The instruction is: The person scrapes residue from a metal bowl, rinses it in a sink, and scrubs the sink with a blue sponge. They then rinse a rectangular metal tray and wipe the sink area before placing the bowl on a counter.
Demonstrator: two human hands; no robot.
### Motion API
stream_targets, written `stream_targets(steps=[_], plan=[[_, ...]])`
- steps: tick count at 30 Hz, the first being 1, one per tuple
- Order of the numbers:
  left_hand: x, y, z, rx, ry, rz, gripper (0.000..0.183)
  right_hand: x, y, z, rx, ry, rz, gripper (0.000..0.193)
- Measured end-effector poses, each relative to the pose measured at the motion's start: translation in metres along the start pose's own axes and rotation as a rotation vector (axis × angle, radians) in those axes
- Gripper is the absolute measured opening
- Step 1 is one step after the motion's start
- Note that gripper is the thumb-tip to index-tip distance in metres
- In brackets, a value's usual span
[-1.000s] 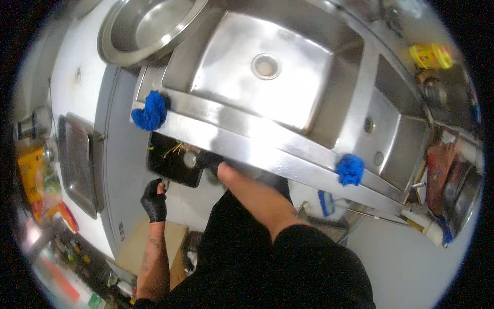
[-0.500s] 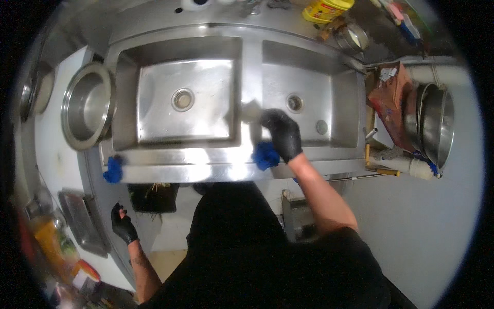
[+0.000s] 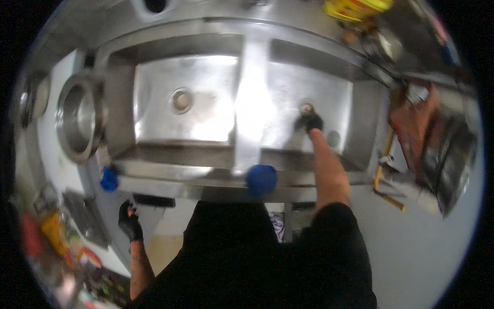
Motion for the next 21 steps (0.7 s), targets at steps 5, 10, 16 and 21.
stream_targets(steps=[5,10,16,21], plan=[[-0.006,0.005,0.000,-0.016,-0.235,-0.262,0.024,0.118,-0.004,0.083,-0.234,0.378,0.385,0.031],[0.013,0.009,0.001,-0.055,-0.054,-0.025,0.026,0.349,0.043,0.134,-0.093,-0.382,0.601,0.029],[0.040,0.037,0.017,-0.068,-0.011,0.155,0.026,0.557,0.174,-0.055,0.564,-0.353,0.929,0.033],[0.082,0.081,0.054,-0.166,-0.053,0.294,0.027,0.639,0.232,-0.210,0.652,-0.119,1.138,0.037]])
Point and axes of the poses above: each hand's wrist, its own y-axis away from the middle knuckle, its own z-axis out of the back of the hand, x = y × z, the point moved 4 cm from there along -y, towards the middle knuckle, and after that the axes turned 11 degrees about -x, right-handed, at the moved point
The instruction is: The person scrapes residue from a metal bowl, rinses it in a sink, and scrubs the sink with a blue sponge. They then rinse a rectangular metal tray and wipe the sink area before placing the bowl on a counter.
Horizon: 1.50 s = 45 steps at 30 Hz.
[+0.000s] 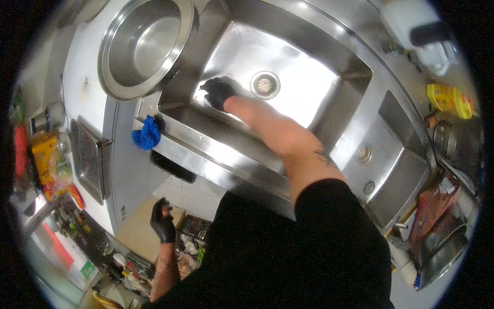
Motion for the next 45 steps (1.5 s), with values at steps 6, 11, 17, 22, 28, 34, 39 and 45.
stream_targets(steps=[6,11,17,22,28,34,39,45], plan=[[0.063,0.020,0.028,-0.102,0.032,-0.027,0.028,-0.011,-0.048,-0.079,-0.111,-0.629,-0.087,0.022],[0.076,0.014,0.027,-0.110,0.221,0.176,0.028,-0.054,-0.018,-0.046,-0.094,0.311,0.410,0.020],[0.051,-0.003,0.011,0.047,0.045,0.128,0.030,-0.125,0.065,0.048,-0.178,0.226,0.049,0.022],[0.042,-0.005,-0.002,0.058,0.112,0.076,0.030,-0.210,0.131,0.055,0.366,2.415,0.313,0.016],[0.046,-0.003,-0.006,0.059,0.052,0.004,0.039,-0.287,0.142,0.016,0.267,0.861,-0.736,0.021],[0.052,0.001,0.000,0.049,0.078,0.016,0.040,-0.256,0.123,0.040,-0.196,0.259,-0.336,0.019],[0.060,0.006,-0.001,0.055,0.117,0.059,0.036,-0.249,0.137,0.033,0.023,0.575,-0.350,0.016],[0.060,0.011,0.000,0.065,0.180,0.086,0.029,-0.171,0.110,0.044,-0.101,0.611,-0.190,0.013]])
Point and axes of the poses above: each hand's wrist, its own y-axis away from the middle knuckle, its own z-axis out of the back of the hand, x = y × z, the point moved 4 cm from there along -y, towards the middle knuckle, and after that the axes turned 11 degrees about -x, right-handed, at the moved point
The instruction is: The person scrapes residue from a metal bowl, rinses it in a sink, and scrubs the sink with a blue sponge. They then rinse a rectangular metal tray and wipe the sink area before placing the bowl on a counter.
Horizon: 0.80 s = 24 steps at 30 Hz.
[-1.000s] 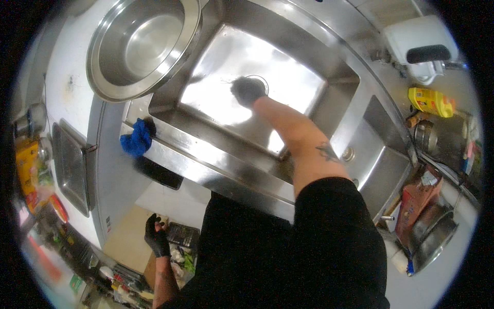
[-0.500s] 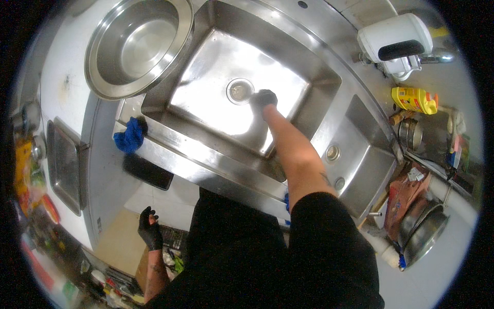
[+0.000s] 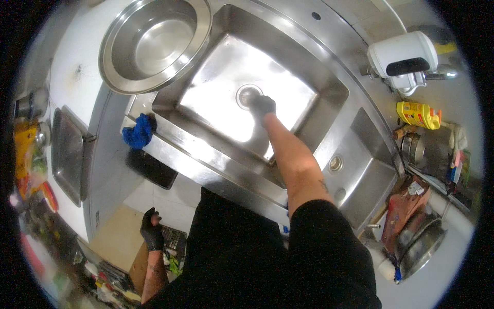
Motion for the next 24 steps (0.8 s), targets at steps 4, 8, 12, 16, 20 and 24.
stream_targets(steps=[4,8,12,16,20,24], plan=[[-0.010,0.007,0.005,-0.010,-0.076,-0.021,0.027,0.001,-0.004,0.018,-0.163,-0.381,-0.164,0.021],[-0.006,0.012,0.008,0.001,-0.056,0.002,0.027,0.004,0.011,-0.013,-0.014,-0.077,-0.032,0.026],[-0.004,0.020,0.014,0.040,-0.062,-0.127,0.036,0.005,0.028,-0.022,0.124,-0.161,0.117,0.042],[-0.020,0.027,0.013,-0.033,-0.213,-0.313,0.032,-0.017,0.044,-0.038,0.464,0.660,0.826,0.039],[-0.037,0.035,0.008,-0.059,-0.193,-0.414,0.028,-0.049,0.038,-0.064,0.297,0.543,0.678,0.029],[-0.029,0.036,0.028,-0.040,-0.203,-0.270,0.029,-0.074,0.039,-0.084,-0.010,0.142,0.146,0.027]])
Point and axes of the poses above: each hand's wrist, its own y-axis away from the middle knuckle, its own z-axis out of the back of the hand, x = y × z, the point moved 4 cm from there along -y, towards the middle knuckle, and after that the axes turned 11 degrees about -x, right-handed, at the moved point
